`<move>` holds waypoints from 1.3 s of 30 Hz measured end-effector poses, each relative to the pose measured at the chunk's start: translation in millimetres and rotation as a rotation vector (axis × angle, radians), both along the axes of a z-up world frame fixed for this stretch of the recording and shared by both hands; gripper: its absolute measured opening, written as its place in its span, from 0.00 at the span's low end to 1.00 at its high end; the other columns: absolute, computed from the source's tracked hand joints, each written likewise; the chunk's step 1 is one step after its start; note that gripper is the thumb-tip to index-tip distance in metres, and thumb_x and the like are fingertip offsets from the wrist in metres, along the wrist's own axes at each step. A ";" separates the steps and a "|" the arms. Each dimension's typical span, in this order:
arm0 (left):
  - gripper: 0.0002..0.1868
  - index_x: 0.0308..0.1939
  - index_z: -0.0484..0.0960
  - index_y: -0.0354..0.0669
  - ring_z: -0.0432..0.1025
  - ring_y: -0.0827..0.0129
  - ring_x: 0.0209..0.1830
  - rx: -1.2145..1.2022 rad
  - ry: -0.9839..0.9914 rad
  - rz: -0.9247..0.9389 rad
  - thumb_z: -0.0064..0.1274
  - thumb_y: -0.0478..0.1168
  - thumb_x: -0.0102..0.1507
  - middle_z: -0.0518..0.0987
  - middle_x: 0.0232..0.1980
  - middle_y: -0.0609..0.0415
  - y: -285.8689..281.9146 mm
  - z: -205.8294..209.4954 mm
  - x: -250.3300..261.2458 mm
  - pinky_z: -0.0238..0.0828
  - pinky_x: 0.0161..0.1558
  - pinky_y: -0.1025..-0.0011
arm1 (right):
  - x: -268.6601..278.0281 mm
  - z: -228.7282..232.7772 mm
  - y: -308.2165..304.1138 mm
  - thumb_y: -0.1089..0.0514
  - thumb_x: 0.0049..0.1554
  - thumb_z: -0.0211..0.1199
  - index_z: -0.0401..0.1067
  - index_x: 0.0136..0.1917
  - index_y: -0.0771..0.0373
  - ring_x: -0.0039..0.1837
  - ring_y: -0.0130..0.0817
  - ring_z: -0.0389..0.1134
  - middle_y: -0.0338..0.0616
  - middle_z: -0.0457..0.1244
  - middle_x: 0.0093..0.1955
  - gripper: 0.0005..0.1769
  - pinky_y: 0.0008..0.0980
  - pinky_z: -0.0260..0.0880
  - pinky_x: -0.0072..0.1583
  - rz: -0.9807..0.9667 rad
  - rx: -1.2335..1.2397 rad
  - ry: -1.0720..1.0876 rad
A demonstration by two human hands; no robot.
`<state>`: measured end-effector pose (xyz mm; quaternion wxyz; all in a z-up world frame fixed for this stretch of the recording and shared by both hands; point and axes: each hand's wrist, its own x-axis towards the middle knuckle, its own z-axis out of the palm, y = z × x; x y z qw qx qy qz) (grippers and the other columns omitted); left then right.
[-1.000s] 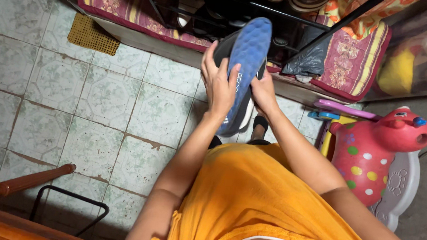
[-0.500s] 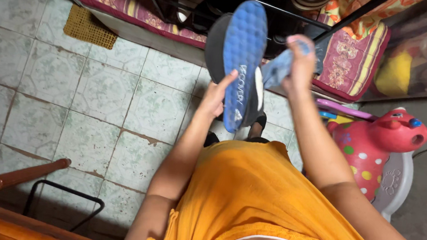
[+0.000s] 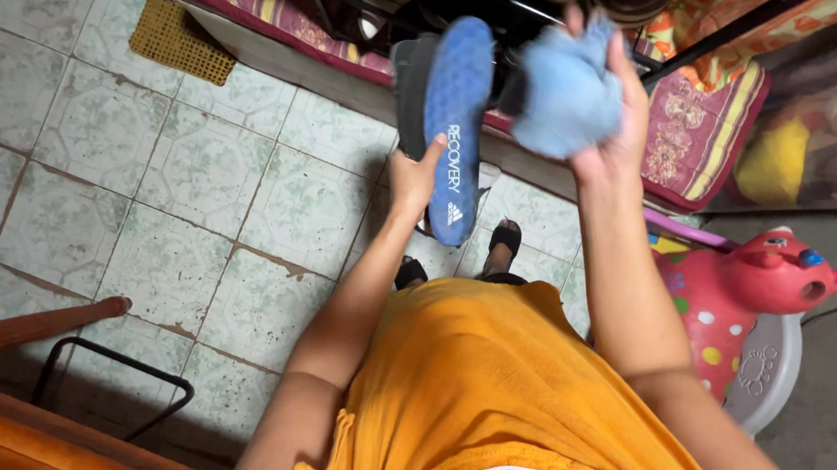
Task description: The person cleans multiple pairs of shoes and slippers using a cloth, picking them up from a shelf, wiping them, and returning them or setting them aside.
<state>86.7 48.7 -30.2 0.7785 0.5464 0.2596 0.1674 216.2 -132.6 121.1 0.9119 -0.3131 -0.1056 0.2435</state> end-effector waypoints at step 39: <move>0.16 0.48 0.83 0.23 0.67 0.74 0.36 0.389 0.204 -0.199 0.60 0.39 0.68 0.81 0.40 0.38 26.0 -109.0 -25.7 0.75 0.41 0.66 | -42.2 -81.4 119.2 0.56 0.54 0.72 0.65 0.62 0.75 0.59 0.57 0.63 0.62 0.62 0.56 0.29 0.48 0.65 0.60 -0.546 -1.248 -1.006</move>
